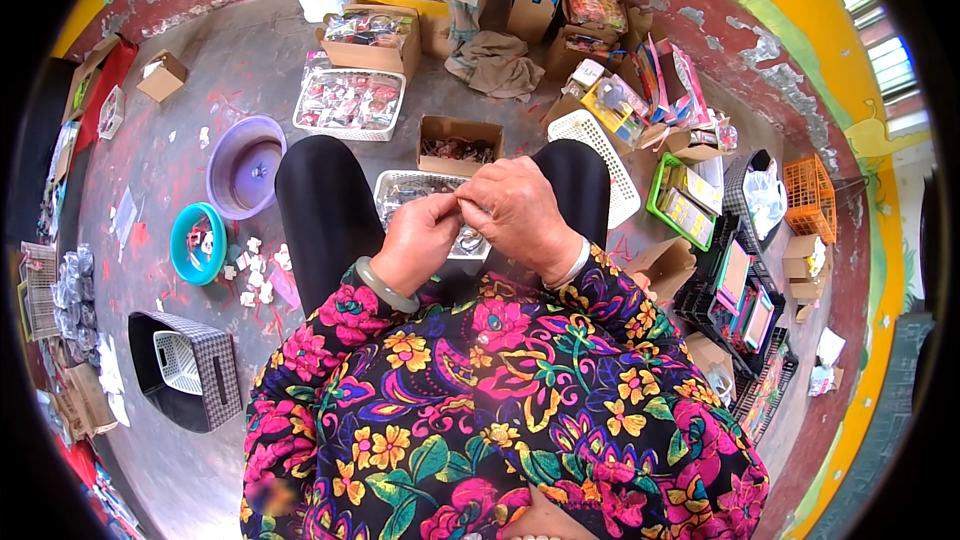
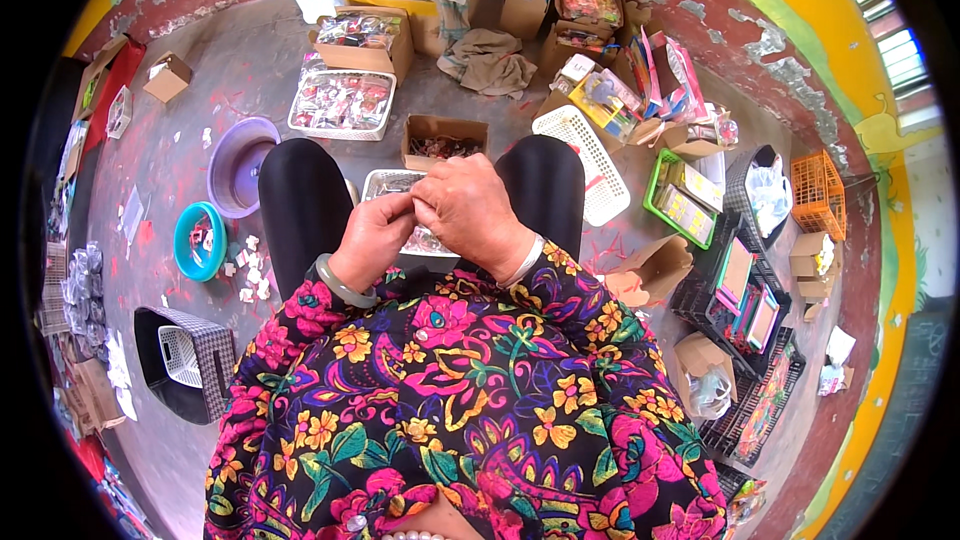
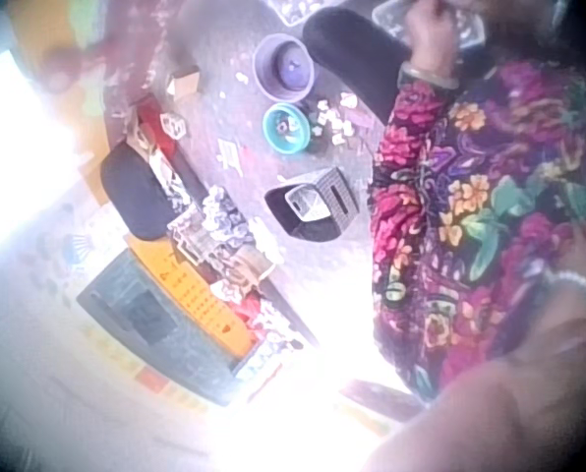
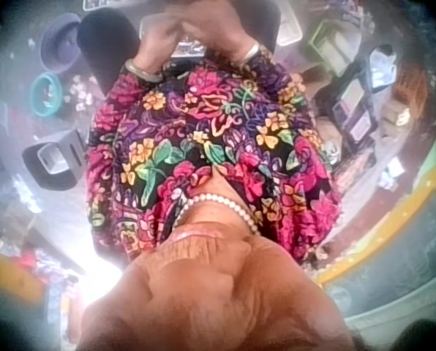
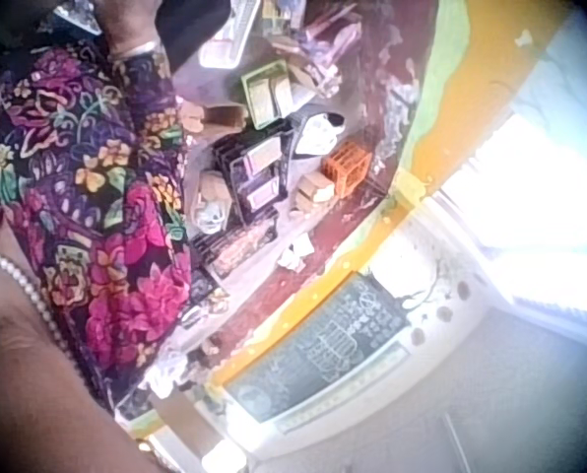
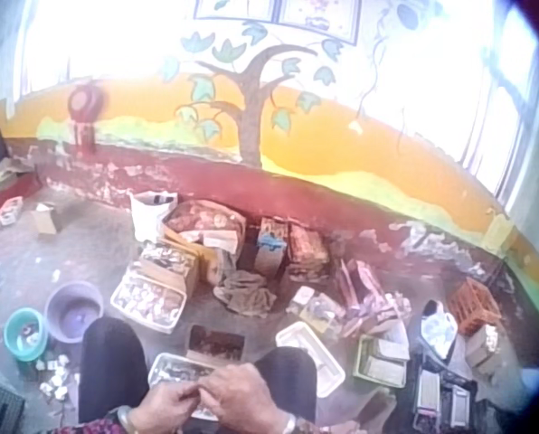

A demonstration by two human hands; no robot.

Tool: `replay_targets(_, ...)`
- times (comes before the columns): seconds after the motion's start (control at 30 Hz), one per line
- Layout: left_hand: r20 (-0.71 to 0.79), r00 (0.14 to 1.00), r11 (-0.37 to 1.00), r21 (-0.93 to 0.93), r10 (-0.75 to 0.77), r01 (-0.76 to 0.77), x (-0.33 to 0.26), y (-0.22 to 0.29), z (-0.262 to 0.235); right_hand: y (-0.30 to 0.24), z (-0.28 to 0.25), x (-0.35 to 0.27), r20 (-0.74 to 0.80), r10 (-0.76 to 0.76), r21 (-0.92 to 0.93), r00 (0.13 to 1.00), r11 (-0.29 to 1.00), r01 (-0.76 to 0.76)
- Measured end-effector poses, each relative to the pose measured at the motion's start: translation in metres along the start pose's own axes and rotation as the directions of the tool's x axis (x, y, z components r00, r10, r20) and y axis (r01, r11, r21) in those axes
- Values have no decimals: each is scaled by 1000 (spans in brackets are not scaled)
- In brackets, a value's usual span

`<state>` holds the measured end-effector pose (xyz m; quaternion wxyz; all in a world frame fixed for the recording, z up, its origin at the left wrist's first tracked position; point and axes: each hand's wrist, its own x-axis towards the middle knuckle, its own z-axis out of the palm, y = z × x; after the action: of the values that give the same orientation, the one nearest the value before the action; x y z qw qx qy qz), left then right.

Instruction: The person sits on the floor and repeatedly picks small items from a white basket, places them into small clear plastic bags, and sets the filled bags into a cardboard box. The person handles items one at a time, including a red plastic ring and a small white packet.

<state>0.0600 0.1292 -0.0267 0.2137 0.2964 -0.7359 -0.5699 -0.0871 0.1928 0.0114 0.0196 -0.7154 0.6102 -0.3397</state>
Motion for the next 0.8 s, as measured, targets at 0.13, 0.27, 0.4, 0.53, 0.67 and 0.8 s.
replay_targets(0.13,-11,1000,991,-130,-21,19,0,-1,1,-1,1,0,-31,36,26,999,999,-36)
replay_targets(0.27,6,997,928,-365,-75,72,0,-11,3,0,5,-2,-80,133,147,988,982,-120)
replay_targets(0.4,-5,997,868,-491,-83,70,1,-12,6,2,4,-2,-46,254,268,966,935,-233)
replay_targets(0.53,27,992,826,-551,-123,118,0,-7,0,5,3,-2,-17,400,406,917,840,-359)
replay_targets(0.67,44,978,782,-593,-206,191,0,7,-7,12,-1,-3,117,549,682,827,561,-469)
replay_targets(0.8,76,974,639,-743,-214,198,0,8,-10,24,-10,-4,231,621,883,749,190,-430)
